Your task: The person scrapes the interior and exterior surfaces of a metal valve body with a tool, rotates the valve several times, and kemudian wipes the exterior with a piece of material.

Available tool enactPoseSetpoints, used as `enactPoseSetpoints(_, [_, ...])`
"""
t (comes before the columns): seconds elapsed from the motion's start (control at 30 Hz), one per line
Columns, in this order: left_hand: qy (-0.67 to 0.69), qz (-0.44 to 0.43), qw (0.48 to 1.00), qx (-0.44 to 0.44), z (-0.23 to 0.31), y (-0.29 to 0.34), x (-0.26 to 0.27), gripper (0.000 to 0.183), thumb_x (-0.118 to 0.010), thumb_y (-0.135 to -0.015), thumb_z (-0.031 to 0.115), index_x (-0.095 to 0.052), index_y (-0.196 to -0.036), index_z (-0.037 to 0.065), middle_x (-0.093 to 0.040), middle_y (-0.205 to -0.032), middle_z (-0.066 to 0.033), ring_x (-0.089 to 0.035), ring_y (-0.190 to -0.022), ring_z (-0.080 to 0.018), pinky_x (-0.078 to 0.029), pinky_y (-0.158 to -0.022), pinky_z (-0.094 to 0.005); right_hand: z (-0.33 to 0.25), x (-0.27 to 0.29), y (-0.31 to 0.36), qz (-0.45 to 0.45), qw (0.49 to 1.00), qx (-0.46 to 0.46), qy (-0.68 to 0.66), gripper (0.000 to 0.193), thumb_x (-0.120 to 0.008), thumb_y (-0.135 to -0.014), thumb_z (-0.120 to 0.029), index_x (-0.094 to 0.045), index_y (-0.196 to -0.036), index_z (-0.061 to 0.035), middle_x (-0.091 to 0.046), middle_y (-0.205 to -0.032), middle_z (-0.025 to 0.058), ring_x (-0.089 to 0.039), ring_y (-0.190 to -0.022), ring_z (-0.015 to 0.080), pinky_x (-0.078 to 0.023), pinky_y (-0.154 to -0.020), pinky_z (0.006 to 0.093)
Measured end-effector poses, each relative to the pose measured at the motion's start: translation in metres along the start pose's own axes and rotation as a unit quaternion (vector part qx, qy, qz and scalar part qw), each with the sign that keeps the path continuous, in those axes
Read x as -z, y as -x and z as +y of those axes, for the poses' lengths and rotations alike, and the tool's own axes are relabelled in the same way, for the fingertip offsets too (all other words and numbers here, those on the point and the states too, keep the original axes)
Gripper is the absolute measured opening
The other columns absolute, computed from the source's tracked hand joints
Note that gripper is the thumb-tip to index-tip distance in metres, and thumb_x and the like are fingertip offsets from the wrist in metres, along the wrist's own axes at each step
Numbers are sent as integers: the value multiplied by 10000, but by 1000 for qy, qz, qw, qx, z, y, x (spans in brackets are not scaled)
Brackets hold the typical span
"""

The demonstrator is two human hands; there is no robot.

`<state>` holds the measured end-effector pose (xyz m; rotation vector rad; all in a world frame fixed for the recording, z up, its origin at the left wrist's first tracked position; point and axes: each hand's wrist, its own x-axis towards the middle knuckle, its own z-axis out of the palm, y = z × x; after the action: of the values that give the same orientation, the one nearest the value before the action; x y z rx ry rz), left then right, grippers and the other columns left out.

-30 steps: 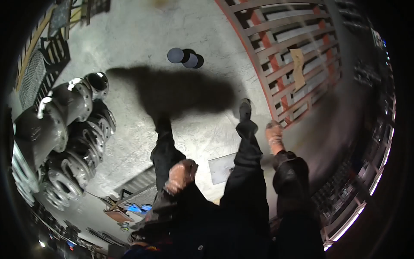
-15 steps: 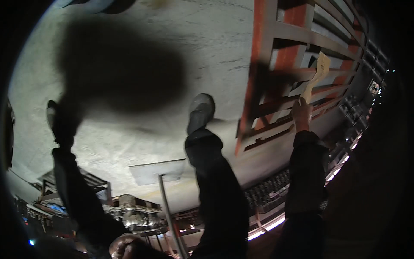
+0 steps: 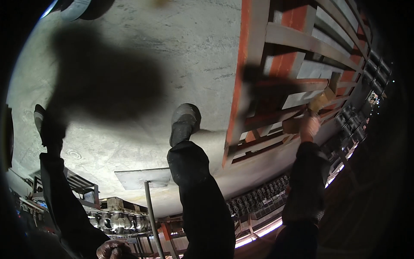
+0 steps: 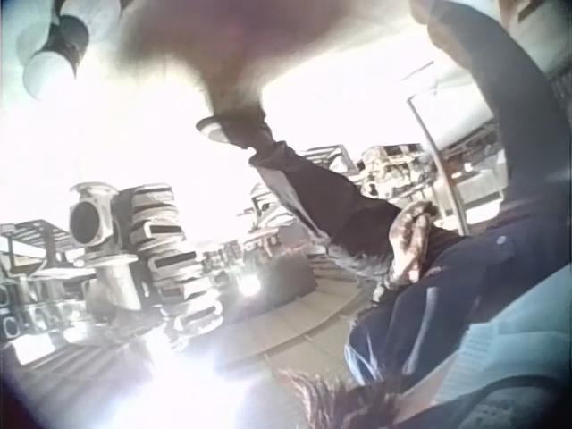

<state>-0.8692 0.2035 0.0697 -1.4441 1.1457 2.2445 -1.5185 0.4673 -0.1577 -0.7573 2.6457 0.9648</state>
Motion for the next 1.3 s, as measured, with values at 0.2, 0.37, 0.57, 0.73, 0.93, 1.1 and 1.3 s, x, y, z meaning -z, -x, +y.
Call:
enactPoseSetpoints(0.2, [188, 87, 957, 206, -5, 22, 20, 179, -488, -937, 67, -591, -1057, -19, -615, -977, -124, -585, -912, -206, -465, -819, -328, 28, 97, 47, 129, 886, -47, -442, 182, -574, -836, 5, -665, -992, 28, -663, -952, 67, -597, -894, 156, -446, -839, 252])
enactPoseSetpoints(0.37, [241, 23, 962, 127, -5, 44, 54, 191, -478, -950, 98, -570, -1067, -20, -568, -1079, -147, -558, -989, -233, -439, -871, -350, -138, 224, 173, 79, 869, -40, -487, 195, -540, -843, -3, -645, -1005, 21, -638, -943, 58, -581, -913, 153, -444, -862, 272])
enactPoseSetpoints(0.57, [222, 174, 958, -57, -18, 52, 90, 275, -566, -811, 48, -583, -1064, -59, -620, -1010, -159, -591, -927, -245, -448, -851, -336, -315, 285, 293, 15, 834, 120, -539, 190, -505, -731, 34, -629, -867, -13, -611, -858, 45, -564, -816, 150, -447, -768, 255])
enactPoseSetpoints(0.73, [428, 125, 884, -139, -15, 60, 113, 986, -742, -774, 231, -76, -1476, 45, -440, -1357, -152, -457, -1215, -266, -380, -986, -384, -407, 349, 441, 128, 728, 516, -432, 79, -560, -764, -36, -630, -800, -44, -642, -950, 113, -602, -822, 289, -485, -691, 395])
enactPoseSetpoints(0.93, [573, 219, 789, -38, 25, 110, 174, 337, -399, -988, 202, -493, -1223, -21, -558, -1168, -142, -541, -1042, -222, -415, -931, -344, -454, 469, 545, -102, 642, 660, -377, 98, -591, -696, -46, -618, -789, -54, -646, -933, 94, -610, -818, 297, -466, -758, 385])
enactPoseSetpoints(1.1, [701, 211, 622, -277, -17, 153, 276, 435, -375, -998, 283, -377, -1334, 7, -474, -1324, -166, -474, -1208, -312, -377, -1026, -454, -516, 572, 556, -18, 689, 623, -371, 345, -589, -843, -62, -533, -1169, 39, -564, -1142, 203, -536, -1031, 371, -430, -895, 421])
enactPoseSetpoints(1.3, [806, 266, 373, -374, 30, 205, 315, 451, -408, -991, 248, -327, -1367, 13, -451, -1357, -129, -451, -1237, -297, -375, -1031, -465, -599, 612, 557, -331, 634, 557, -422, 520, -665, -842, -161, -477, -1280, 45, -513, -1291, 166, -490, -1193, 250, -388, -1000, 355])
